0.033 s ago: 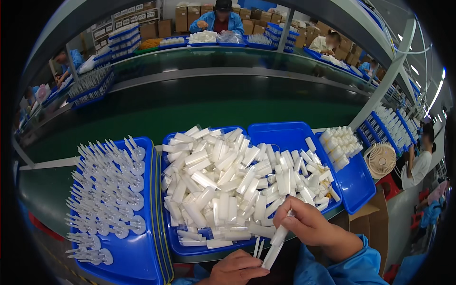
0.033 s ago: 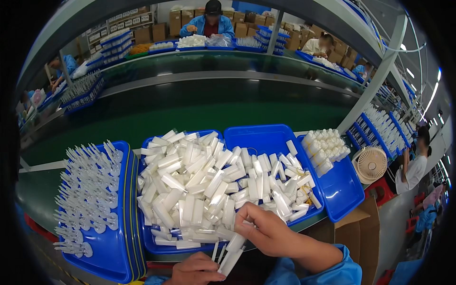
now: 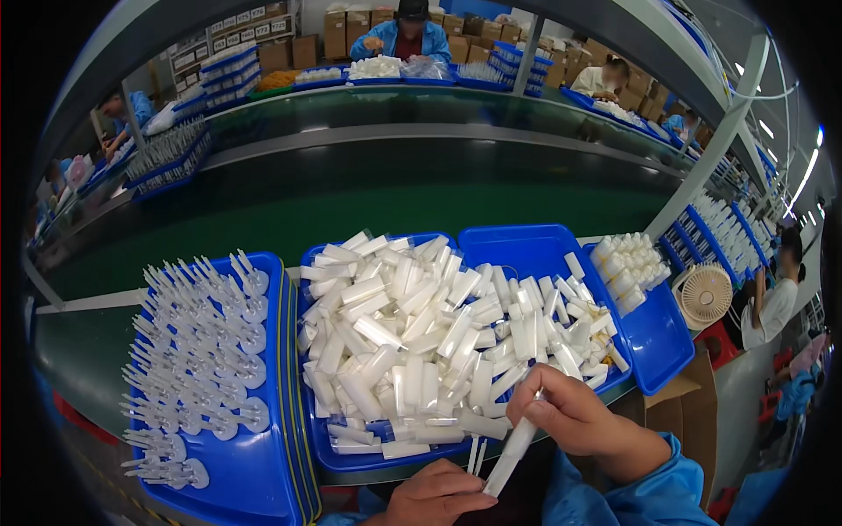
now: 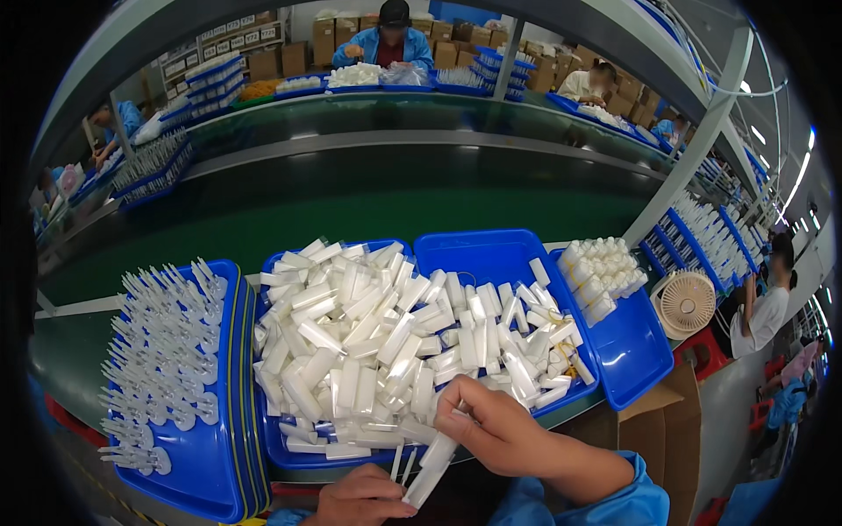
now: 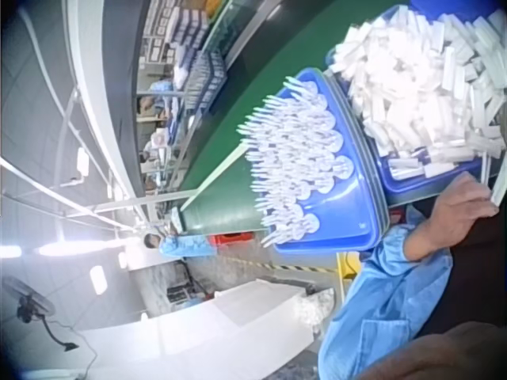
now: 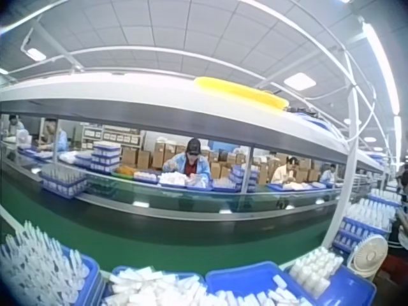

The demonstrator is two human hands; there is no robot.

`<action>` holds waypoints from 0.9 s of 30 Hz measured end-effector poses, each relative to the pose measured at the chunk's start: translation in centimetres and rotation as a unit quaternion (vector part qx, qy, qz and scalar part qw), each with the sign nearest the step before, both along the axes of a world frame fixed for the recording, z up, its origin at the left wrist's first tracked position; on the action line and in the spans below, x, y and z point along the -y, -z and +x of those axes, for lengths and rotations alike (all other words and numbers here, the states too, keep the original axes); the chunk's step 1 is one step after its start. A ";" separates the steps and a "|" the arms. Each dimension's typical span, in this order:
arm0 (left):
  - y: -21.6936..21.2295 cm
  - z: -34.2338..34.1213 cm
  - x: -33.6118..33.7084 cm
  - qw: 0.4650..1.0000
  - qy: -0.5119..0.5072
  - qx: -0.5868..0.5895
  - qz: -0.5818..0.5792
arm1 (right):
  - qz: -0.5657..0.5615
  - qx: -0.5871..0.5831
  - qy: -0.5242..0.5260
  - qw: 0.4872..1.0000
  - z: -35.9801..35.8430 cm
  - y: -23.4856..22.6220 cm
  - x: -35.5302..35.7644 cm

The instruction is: Assembling small white plastic components by inserting one into another in an industrial production setting.

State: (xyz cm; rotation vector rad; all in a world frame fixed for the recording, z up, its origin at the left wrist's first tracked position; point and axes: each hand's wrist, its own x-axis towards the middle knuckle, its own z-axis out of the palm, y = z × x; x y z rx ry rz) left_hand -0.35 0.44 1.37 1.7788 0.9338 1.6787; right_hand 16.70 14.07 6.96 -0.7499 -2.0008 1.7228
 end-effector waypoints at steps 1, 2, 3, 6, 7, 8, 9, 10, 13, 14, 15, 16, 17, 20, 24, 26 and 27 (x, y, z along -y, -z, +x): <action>0.0 0.0 0.0 1.000 -0.003 0.008 -0.004 | -0.005 -0.005 0.003 1.000 0.0 -0.3 0.3; -0.1 0.0 0.0 1.000 0.006 0.019 0.001 | 0.006 0.021 0.009 1.000 0.0 -0.5 0.5; -0.3 0.1 0.0 0.999 0.017 0.030 0.006 | 0.017 0.046 0.017 0.999 0.0 -0.8 0.7; 0.1 0.0 0.0 1.000 0.014 0.024 0.004 | 0.146 0.067 0.041 0.986 -0.1 -0.5 0.9; 0.2 -0.1 0.0 1.000 0.006 0.016 0.000 | 0.068 0.062 0.037 0.995 -0.1 -0.8 1.0; 0.2 -0.1 0.1 1.000 0.015 0.026 0.004 | -0.009 0.057 0.032 0.998 -0.2 -1.0 1.1; -0.1 0.0 0.1 0.999 0.026 0.036 0.007 | 0.020 0.070 0.038 0.997 -0.3 -0.9 1.2; -0.3 0.0 0.0 0.998 0.038 0.046 0.010 | 0.050 0.083 0.043 0.994 -0.7 -0.9 1.4; 0.2 -0.2 0.1 0.999 0.020 0.028 0.003 | 0.065 0.087 0.023 0.994 -0.7 -0.4 1.5; 0.2 -0.3 0.2 1.000 0.014 0.024 0.002 | 0.057 0.083 0.005 0.995 -0.8 -0.2 1.5; 0.3 -0.3 0.3 1.000 -0.012 0.021 -0.009 | -0.029 0.090 -0.006 0.995 -0.9 -0.7 1.4; 0.3 -0.2 0.5 0.999 -0.039 0.017 -0.020 | 0.037 0.074 -0.030 0.996 -1.0 -0.3 1.6; 0.3 -0.1 0.6 0.997 -0.066 0.014 -0.032 | 0.103 0.058 -0.055 0.991 -1.2 0.3 2.0; 0.2 -0.1 0.5 0.991 -0.118 0.059 -0.035 | 0.119 0.060 -0.091 0.987 -1.5 0.6 3.3; 0.6 -0.4 1.4 0.992 -0.102 0.039 -0.062 | 0.210 0.013 -0.156 0.965 -2.6 0.6 1.6; 0.0 -0.8 1.4 0.990 -0.123 0.019 -0.071 | 0.334 0.024 -0.188 0.923 -3.8 0.1 -1.0; -0.5 -1.3 0.9 0.988 -0.142 -0.002 -0.054 | 0.408 0.028 -0.145 0.901 -4.7 0.0 -2.3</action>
